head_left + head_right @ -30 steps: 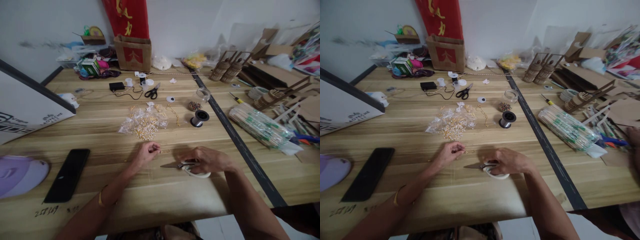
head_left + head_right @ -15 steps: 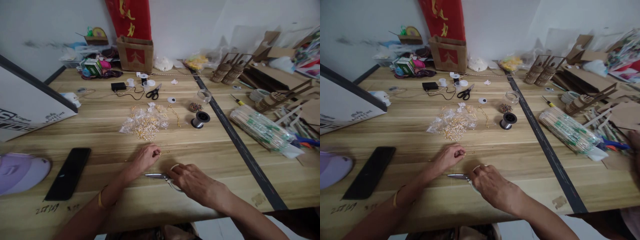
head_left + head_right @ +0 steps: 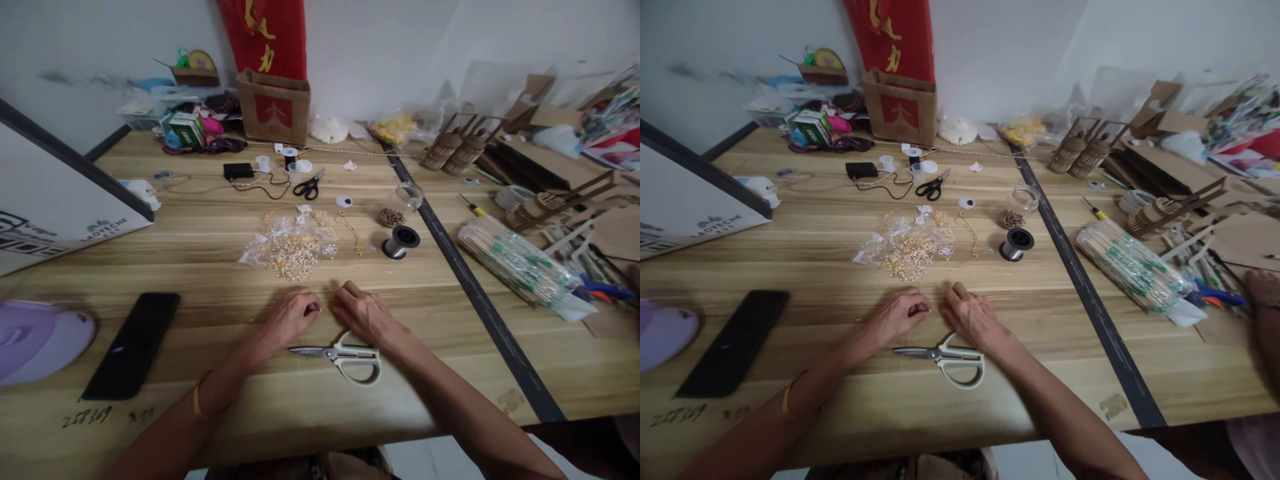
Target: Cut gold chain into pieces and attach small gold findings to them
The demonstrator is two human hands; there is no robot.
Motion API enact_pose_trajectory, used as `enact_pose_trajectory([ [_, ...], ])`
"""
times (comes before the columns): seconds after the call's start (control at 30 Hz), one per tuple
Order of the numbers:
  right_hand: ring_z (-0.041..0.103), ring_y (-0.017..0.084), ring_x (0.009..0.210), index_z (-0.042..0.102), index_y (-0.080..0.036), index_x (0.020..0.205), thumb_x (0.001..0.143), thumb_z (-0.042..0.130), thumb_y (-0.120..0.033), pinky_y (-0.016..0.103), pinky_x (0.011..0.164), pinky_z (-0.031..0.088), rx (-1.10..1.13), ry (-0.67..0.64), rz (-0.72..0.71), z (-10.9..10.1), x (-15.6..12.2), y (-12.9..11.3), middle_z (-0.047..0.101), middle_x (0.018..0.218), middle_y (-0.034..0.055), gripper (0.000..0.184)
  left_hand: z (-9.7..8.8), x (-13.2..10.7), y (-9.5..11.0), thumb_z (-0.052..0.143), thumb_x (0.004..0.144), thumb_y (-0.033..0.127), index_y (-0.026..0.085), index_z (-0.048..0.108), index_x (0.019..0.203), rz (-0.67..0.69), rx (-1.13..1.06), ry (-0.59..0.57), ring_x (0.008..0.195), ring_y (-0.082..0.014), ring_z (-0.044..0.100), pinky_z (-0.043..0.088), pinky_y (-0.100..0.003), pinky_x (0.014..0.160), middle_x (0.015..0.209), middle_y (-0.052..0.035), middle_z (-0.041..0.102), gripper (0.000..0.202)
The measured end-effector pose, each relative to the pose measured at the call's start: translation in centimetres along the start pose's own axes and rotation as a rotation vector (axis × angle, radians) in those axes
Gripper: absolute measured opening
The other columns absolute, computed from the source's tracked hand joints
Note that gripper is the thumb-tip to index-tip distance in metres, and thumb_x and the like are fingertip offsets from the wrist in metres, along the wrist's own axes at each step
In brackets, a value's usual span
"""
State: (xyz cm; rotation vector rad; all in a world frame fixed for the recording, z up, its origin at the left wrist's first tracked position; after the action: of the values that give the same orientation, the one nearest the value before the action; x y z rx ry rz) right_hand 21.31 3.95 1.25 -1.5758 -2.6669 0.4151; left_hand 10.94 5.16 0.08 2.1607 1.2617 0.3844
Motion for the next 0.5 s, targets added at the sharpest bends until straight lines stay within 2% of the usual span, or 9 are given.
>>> enact_pose_trajectory([
  [0.13,0.057,0.014,0.074,0.053,-0.016,0.099,0.094,0.04,-0.024,0.024,0.059,0.034,-0.02,-0.036,0.021,1.1,0.3,-0.2,0.056,0.1,0.007,0.016,-0.1,-0.1,0.3,0.057,0.075,0.007,0.016,0.067,0.082,0.0,0.018,-0.02,0.068,-0.0128,0.055,0.041,-0.021,0.064,0.076,-0.0014,0.06,0.014],
  [0.27,0.057,0.014,0.073,0.053,-0.016,0.099,0.095,0.036,-0.023,0.023,0.06,0.035,-0.027,-0.048,0.047,1.3,0.4,0.4,0.056,0.1,0.0073,0.018,-0.4,-0.2,0.1,0.057,0.074,0.006,0.016,0.066,0.086,0.013,0.057,-0.043,0.07,-0.0142,0.057,0.042,-0.023,0.066,0.078,-0.0021,0.062,0.018],
  [0.5,0.057,0.012,0.071,0.053,-0.017,0.097,0.094,0.039,-0.022,0.023,0.06,0.035,-0.012,-0.027,0.059,0.6,0.2,1.6,0.056,0.099,0.0061,0.016,-0.6,-0.4,-0.8,0.059,0.077,0.012,0.017,0.065,0.079,0.035,0.124,-0.096,0.07,-0.0144,0.057,0.04,-0.024,0.066,0.078,-0.0013,0.064,0.008],
])
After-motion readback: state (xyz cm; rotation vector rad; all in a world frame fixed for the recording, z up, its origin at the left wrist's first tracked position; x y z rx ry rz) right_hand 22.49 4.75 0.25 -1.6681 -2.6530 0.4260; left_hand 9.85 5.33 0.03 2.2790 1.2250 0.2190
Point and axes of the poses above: each hand's wrist, its own x-axis towards the middle knuckle, its own z-axis out of the palm, y = z × x, the point moved 9 cm from there along x, towards the middle knuckle
